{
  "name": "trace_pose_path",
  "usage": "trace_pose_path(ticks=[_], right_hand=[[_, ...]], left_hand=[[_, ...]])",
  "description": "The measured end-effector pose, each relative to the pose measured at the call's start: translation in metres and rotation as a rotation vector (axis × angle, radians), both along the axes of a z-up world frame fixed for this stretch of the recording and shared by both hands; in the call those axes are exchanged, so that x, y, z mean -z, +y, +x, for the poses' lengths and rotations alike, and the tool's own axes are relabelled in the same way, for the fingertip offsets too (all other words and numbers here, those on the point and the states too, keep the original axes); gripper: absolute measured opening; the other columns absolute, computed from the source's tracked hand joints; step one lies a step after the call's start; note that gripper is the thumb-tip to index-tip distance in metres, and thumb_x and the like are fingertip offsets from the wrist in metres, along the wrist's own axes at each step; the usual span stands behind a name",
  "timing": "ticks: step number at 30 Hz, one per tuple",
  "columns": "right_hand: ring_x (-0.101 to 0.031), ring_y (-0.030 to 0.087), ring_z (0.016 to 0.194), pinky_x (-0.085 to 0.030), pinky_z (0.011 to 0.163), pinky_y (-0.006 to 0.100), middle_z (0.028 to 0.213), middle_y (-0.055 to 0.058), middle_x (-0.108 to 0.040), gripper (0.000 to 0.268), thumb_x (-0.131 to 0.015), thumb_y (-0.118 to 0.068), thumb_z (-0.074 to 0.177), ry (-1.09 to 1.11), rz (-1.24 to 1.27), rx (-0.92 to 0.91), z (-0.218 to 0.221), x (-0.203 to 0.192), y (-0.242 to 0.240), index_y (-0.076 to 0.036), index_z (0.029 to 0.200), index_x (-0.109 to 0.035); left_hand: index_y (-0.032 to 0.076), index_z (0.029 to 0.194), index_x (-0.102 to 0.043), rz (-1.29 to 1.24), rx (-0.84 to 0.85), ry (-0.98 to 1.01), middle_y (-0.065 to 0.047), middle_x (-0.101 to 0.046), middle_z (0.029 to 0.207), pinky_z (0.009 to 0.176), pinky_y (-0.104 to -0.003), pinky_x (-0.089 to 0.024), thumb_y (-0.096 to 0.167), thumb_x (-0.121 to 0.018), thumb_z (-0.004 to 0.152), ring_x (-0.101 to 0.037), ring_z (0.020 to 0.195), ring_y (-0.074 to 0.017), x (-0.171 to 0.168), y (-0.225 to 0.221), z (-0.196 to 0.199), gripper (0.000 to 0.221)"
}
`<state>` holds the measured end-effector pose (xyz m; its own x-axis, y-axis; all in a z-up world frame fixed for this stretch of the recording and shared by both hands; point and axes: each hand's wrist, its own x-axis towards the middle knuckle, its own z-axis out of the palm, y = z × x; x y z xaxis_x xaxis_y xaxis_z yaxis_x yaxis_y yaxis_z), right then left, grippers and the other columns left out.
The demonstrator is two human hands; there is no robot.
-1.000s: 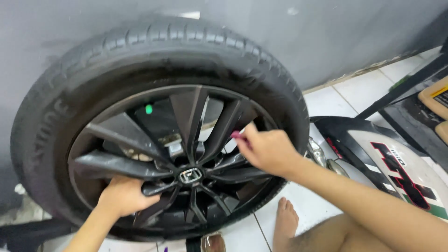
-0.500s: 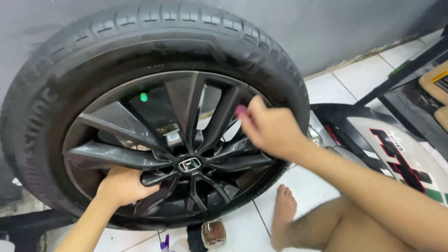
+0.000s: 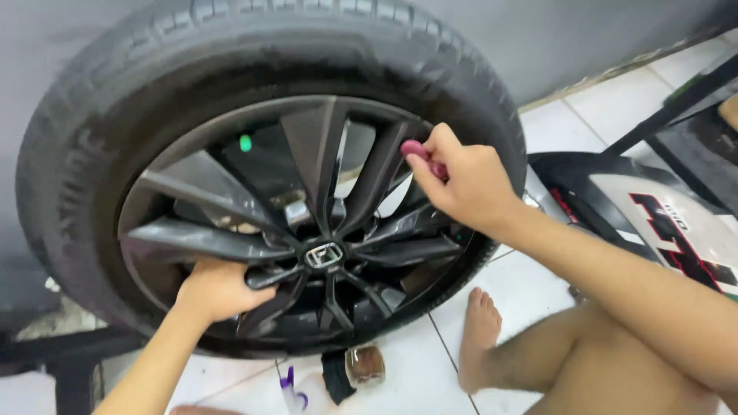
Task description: The person scrubs the spokes and rim of a car wheel using a small purple sponge. They hold the wheel with one hand while cleaning with the other, moving around the wheel to clean different sections.
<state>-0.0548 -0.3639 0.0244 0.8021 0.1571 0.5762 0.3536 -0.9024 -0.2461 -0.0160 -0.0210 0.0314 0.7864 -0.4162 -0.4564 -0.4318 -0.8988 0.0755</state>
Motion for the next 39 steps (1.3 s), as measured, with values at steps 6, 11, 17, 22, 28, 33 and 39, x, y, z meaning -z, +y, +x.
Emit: trace_pose_path(ticks=[6, 11, 17, 22, 28, 33, 39], right_hand=[[-0.069, 0.026, 0.050, -0.052, 0.051, 0.037, 0.047, -0.002, -0.060, 0.016, -0.061, -0.035, 0.095, 0.038, -0.254, -0.088, -0.010, 0.014, 0.011, -0.022, 0.090, -0.054], [-0.069, 0.026, 0.053, -0.052, 0.054, 0.034, 0.056, 0.000, -0.063, 0.018, -0.064, -0.032, 0.097, 0.064, -0.081, -0.076, -0.007, 0.023, 0.004, -0.018, 0.094, -0.054], [-0.070, 0.019, 0.066, -0.048, 0.048, 0.033, 0.082, -0.003, -0.074, 0.012, -0.066, -0.021, 0.096, 0.212, -0.164, -0.285, -0.006, 0.017, 0.002, -0.013, 0.091, -0.057], [-0.076, 0.009, 0.078, -0.056, 0.062, 0.023, 0.101, -0.005, -0.081, 0.016, -0.075, -0.022, 0.094, 0.144, 0.017, -0.305, -0.004, -0.010, -0.025, -0.011, 0.094, -0.063], [-0.069, 0.015, 0.065, -0.044, 0.048, 0.028, 0.076, -0.004, -0.072, 0.011, -0.068, -0.022, 0.101, -0.046, -0.308, -0.139, -0.004, 0.001, -0.028, -0.011, 0.102, -0.064], [-0.067, 0.011, 0.061, -0.047, 0.049, 0.027, 0.095, -0.004, -0.079, 0.010, -0.069, -0.016, 0.100, -0.042, -0.206, -0.147, -0.009, -0.019, -0.024, -0.009, 0.096, -0.062], [-0.057, 0.023, 0.049, -0.043, 0.041, 0.038, 0.063, -0.005, -0.063, 0.012, -0.065, -0.018, 0.097, 0.145, -0.323, -0.002, -0.018, 0.011, -0.042, -0.014, 0.094, -0.054]], left_hand=[[0.021, 0.146, -0.050, 0.033, -0.011, -0.001, -0.009, -0.058, 0.147, 0.121, -0.046, -0.042, 0.084, -0.060, 0.074, -0.052, 0.142, -0.0265, 0.016, 0.009, 0.004, 0.096], [0.021, 0.146, -0.050, 0.056, -0.050, 0.054, -0.008, -0.060, 0.146, 0.121, -0.044, -0.042, 0.078, -0.058, 0.077, -0.053, 0.141, -0.0248, 0.020, 0.012, 0.005, 0.091], [0.018, 0.130, -0.058, -0.384, 0.065, -0.180, -0.009, -0.060, 0.135, 0.103, -0.050, -0.050, 0.051, -0.074, 0.069, -0.055, 0.125, -0.0404, 0.095, 0.048, 0.020, 0.071], [0.017, 0.119, -0.065, -0.453, 0.074, -0.192, -0.008, -0.064, 0.126, 0.099, -0.049, -0.051, 0.047, -0.072, 0.069, -0.058, 0.120, -0.0385, 0.093, 0.048, 0.019, 0.059], [0.024, 0.124, -0.065, -0.296, -0.009, -0.123, -0.005, -0.060, 0.136, 0.105, -0.050, -0.049, 0.052, -0.071, 0.068, -0.054, 0.128, -0.0381, 0.095, 0.051, 0.018, 0.063], [0.024, 0.123, -0.070, -0.419, 0.208, -0.407, -0.013, -0.063, 0.138, 0.109, -0.054, -0.044, 0.056, -0.072, 0.063, -0.054, 0.130, -0.0441, 0.126, 0.063, 0.022, 0.068], [0.020, 0.121, -0.066, 0.292, 0.056, -0.393, -0.005, -0.073, 0.114, 0.113, -0.044, -0.046, 0.080, -0.058, 0.070, -0.067, 0.116, -0.0259, 0.142, 0.063, 0.003, 0.079]])
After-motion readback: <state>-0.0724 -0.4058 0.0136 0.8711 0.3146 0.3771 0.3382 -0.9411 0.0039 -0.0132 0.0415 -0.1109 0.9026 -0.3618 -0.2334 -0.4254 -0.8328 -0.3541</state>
